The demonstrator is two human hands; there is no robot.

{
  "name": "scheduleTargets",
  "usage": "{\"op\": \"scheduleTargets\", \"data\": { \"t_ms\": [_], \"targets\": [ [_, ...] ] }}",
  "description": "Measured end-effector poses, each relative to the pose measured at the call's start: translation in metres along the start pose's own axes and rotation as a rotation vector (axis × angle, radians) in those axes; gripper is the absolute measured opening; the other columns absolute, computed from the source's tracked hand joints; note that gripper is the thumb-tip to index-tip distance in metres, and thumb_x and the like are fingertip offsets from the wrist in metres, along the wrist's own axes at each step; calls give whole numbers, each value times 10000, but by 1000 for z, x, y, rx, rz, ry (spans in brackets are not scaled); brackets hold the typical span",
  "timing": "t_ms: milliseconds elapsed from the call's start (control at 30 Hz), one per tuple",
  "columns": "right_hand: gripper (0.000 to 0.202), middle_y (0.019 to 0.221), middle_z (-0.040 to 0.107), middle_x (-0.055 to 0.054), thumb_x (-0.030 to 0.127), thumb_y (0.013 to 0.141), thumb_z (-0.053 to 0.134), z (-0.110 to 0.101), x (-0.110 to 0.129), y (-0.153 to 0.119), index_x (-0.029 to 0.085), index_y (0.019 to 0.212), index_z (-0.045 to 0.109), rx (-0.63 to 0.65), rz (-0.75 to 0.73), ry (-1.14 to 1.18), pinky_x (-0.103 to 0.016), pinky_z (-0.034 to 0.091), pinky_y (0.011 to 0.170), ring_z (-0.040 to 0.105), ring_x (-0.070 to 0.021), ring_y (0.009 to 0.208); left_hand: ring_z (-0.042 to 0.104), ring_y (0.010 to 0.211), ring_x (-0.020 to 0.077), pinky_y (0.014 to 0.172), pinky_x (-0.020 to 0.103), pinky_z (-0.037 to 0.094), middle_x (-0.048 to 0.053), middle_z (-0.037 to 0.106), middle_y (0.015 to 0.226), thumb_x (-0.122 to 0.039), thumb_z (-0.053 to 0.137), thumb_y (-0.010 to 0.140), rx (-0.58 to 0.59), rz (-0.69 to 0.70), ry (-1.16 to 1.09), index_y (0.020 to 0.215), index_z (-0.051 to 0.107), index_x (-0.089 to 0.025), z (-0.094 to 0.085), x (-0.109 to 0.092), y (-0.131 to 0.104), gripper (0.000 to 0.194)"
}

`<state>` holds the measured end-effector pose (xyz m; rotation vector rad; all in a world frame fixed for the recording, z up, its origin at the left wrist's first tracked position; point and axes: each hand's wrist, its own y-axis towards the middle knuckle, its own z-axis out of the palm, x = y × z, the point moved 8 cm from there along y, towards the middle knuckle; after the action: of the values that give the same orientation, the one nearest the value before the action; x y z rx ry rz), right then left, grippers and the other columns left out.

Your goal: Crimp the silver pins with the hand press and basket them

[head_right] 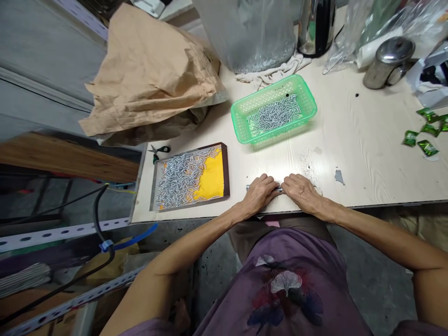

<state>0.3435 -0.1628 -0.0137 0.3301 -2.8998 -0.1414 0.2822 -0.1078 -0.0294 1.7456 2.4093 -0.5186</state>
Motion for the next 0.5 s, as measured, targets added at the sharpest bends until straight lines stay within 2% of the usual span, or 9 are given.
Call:
{"op": "scheduleTargets", "data": {
  "t_ms": [100, 167, 233, 300, 367, 433, 500],
  "targets": [
    [275, 779, 616, -85, 161, 977, 429, -2, -6, 0, 169, 819, 655, -3, 9, 26, -339, 364, 688, 525, -218, 766, 524, 941, 237, 744, 328, 435, 92, 595, 904, -400, 412, 1001, -15, -9, 14, 950, 615, -149, -2, 1, 0, 326],
    [205, 880, 642, -108, 242, 971, 479, -6, -15, 2, 155, 991, 663, 2, 19, 56, -344, 396, 718, 544, -239, 835, 532, 968, 247, 776, 348, 459, 99, 602, 960, -413, 469, 978, -58, -37, 9, 1072, 595, -148, -5, 5, 0, 308],
    [324, 1036, 647, -139, 351, 954, 523, -9, -24, 5, 147, 1191, 607, 7, 6, 108, -365, 428, 773, 551, -267, 936, 545, 1018, 263, 838, 390, 485, 121, 605, 1062, -421, 533, 948, -127, -79, -9, 1217, 533, -144, -7, 8, -3, 387],
    [446, 1174, 623, -162, 433, 952, 506, -12, -32, 9, 148, 1291, 550, 9, -29, 157, -399, 439, 835, 540, -289, 1032, 543, 1124, 288, 938, 447, 481, 167, 578, 1215, -394, 563, 935, -217, -111, -33, 1299, 476, -133, -6, 7, -8, 456],
    [431, 1199, 623, -163, 416, 975, 446, -12, -42, 16, 148, 1294, 555, 1, -34, 174, -419, 429, 873, 532, -293, 1064, 496, 1267, 313, 1040, 487, 437, 211, 509, 1364, -323, 533, 952, -304, -105, -56, 1322, 462, -121, 0, -1, -15, 426],
    [360, 1106, 654, -155, 334, 988, 408, -9, -51, 24, 146, 1215, 614, -7, 0, 147, -412, 417, 859, 535, -282, 1014, 419, 1376, 320, 1104, 504, 391, 230, 452, 1447, -274, 484, 972, -350, -61, -88, 1331, 466, -117, 11, -15, -21, 392],
    [306, 986, 669, -140, 278, 983, 413, -5, -59, 36, 156, 1074, 679, -10, 46, 88, -392, 399, 805, 529, -273, 951, 389, 1413, 311, 1131, 527, 363, 233, 458, 1456, -293, 462, 983, -359, -18, -131, 1358, 452, -123, 23, -28, -26, 412]
  ]
}}
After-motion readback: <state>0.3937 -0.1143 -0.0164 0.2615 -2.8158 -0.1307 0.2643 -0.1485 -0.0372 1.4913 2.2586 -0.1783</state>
